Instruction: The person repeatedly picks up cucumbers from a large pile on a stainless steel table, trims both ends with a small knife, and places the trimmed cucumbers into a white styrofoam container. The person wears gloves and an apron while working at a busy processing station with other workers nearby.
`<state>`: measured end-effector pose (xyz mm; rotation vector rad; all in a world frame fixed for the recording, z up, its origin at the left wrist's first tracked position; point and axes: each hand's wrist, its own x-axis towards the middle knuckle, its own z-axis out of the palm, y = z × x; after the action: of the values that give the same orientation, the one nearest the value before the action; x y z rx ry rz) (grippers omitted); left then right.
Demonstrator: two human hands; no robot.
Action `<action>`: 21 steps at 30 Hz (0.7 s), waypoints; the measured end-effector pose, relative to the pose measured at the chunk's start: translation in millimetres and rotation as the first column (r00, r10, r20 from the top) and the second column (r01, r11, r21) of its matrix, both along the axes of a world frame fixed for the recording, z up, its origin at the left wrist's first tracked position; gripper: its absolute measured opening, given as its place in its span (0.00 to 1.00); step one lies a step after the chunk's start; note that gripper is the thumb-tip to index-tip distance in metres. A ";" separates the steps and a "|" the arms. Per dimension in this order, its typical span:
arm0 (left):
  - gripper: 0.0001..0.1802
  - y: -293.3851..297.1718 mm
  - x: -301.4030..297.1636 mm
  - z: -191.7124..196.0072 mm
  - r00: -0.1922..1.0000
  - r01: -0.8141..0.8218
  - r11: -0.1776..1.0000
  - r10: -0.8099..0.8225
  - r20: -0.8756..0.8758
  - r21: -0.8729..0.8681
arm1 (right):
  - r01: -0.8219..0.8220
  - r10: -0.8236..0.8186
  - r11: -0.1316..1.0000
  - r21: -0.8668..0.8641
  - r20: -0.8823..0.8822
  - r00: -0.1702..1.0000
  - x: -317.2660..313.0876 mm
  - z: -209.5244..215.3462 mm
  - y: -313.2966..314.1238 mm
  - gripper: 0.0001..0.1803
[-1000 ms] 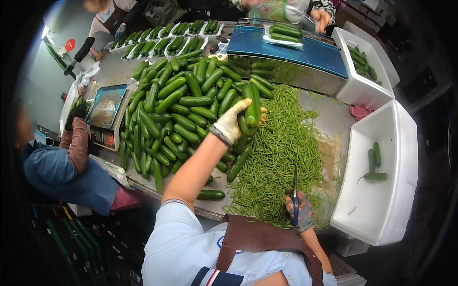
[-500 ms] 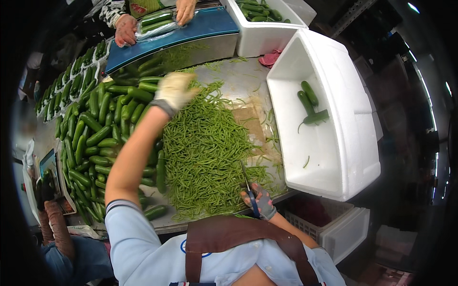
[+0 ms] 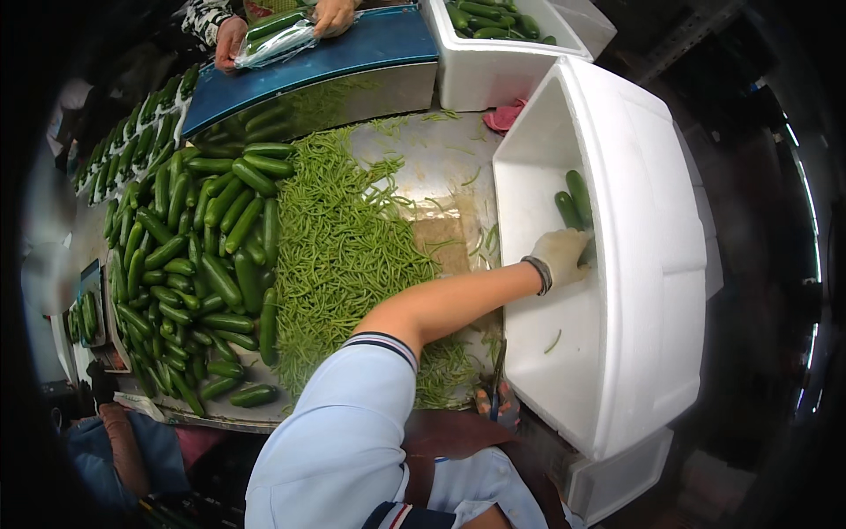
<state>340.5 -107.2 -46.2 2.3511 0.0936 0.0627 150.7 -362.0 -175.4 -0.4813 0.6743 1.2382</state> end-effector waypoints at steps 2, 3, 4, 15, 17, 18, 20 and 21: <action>0.33 12.5 -1.7 -5.9 0.984 -0.177 0.959 0.174 -0.035 -0.221 | -0.005 0.005 0.999 -0.036 0.004 1.000 2.4 -1.0 -7.0 0.28; 0.37 21.2 3.1 -5.0 0.970 -0.242 0.927 0.225 -0.090 -0.287 | -0.013 0.014 0.999 -0.046 0.009 1.000 6.6 -5.3 -6.3 0.28; 0.42 29.3 4.7 4.9 0.955 -0.297 0.885 0.264 -0.138 -0.359 | -0.011 0.012 0.998 -0.058 0.022 1.000 13.0 -5.4 -6.1 0.28; 0.30 69.4 23.3 -21.6 0.997 0.063 0.994 -0.058 -0.058 0.091 | -0.110 0.114 0.990 -0.085 0.041 0.993 41.0 -24.8 6.5 0.26; 0.25 58.1 37.0 -6.4 0.996 -0.088 0.970 0.088 0.012 0.228 | -0.104 0.108 0.990 -0.095 0.048 0.993 47.6 -27.7 10.0 0.26; 0.26 59.3 52.2 -3.1 0.997 -0.031 0.913 0.059 -0.057 0.408 | -0.106 0.112 0.989 -0.099 0.049 0.993 48.8 -30.2 13.1 0.26; 0.28 61.2 50.7 19.7 1.000 -0.017 0.661 -0.004 0.026 0.750 | -0.137 0.143 0.985 -0.106 0.050 0.988 55.2 -34.8 17.6 0.25; 0.29 68.6 53.6 6.2 0.978 -0.081 0.621 -0.100 0.181 0.780 | -0.160 0.166 0.982 -0.104 0.052 0.985 55.9 -36.6 20.8 0.25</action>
<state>394.1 -38.5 -40.0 3.2211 -0.0737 0.4286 206.6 -341.1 -212.0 -0.6646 0.6570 1.3427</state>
